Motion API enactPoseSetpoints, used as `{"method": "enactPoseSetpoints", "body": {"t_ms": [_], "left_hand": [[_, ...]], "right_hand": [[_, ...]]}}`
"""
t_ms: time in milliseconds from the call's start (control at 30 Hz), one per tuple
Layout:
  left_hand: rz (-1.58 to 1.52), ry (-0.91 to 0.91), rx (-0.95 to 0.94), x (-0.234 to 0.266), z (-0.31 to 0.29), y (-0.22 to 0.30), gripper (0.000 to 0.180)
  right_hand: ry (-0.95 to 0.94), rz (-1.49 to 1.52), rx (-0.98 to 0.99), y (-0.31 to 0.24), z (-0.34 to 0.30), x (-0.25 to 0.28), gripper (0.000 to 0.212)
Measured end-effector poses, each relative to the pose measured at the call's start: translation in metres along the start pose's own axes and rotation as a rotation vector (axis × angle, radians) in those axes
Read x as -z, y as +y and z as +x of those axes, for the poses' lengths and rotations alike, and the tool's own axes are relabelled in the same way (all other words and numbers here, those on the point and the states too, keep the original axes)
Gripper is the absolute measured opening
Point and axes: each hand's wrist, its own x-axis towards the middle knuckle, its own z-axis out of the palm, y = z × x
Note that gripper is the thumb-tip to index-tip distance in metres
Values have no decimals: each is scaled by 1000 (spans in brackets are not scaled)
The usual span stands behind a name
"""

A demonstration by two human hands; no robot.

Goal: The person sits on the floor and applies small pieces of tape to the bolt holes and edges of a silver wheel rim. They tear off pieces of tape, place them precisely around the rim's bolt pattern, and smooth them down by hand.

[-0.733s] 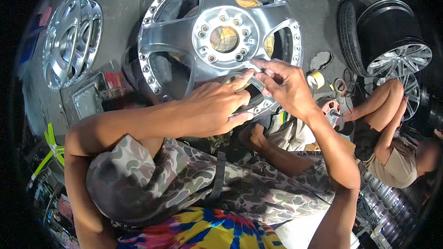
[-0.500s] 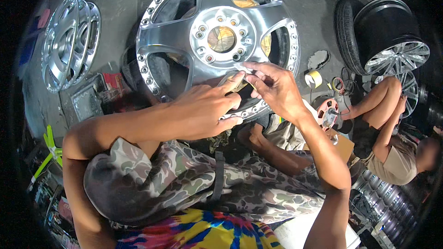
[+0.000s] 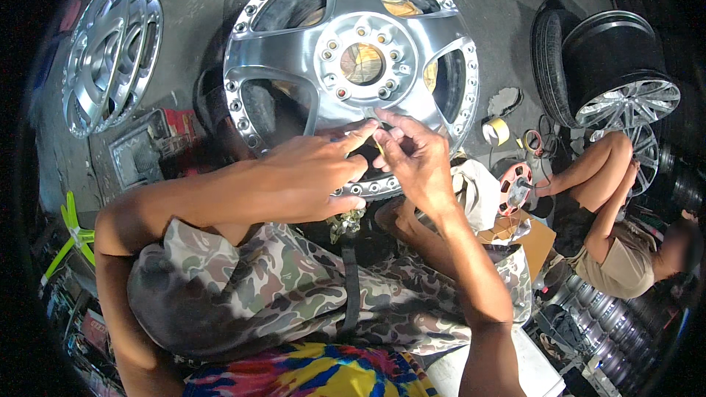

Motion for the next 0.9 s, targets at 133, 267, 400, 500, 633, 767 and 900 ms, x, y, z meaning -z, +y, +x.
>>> {"method": "enactPoseSetpoints", "body": {"t_ms": [133, 267, 400, 500, 633, 767, 900], "left_hand": [[33, -62, 70, 12, -13, 4, 40], [18, 161, -64, 7, -30, -11, 40], [-3, 154, -70, 9, -32, -16, 42], [-12, 55, -17, 6, -23, -15, 42], [17, 0, 44, 5, -22, -10, 39], [-25, 37, 29, 19, -38, -9, 35], [-10, -42, 120, 42, -43, -1, 32]], "right_hand": [[56, 57, 16, -3, -5, -22, 38], [95, 106, 50, -3, -3, -42, 37], [124, 172, 26, -7, -5, -52, 39], [201, 202, 40, -4, -12, -51, 41], [199, 139, 46, -2, -17, -51, 43], [164, 135, 56, -8, -16, -59, 43], [196, 267, 48, -11, -9, -79, 44]]}}
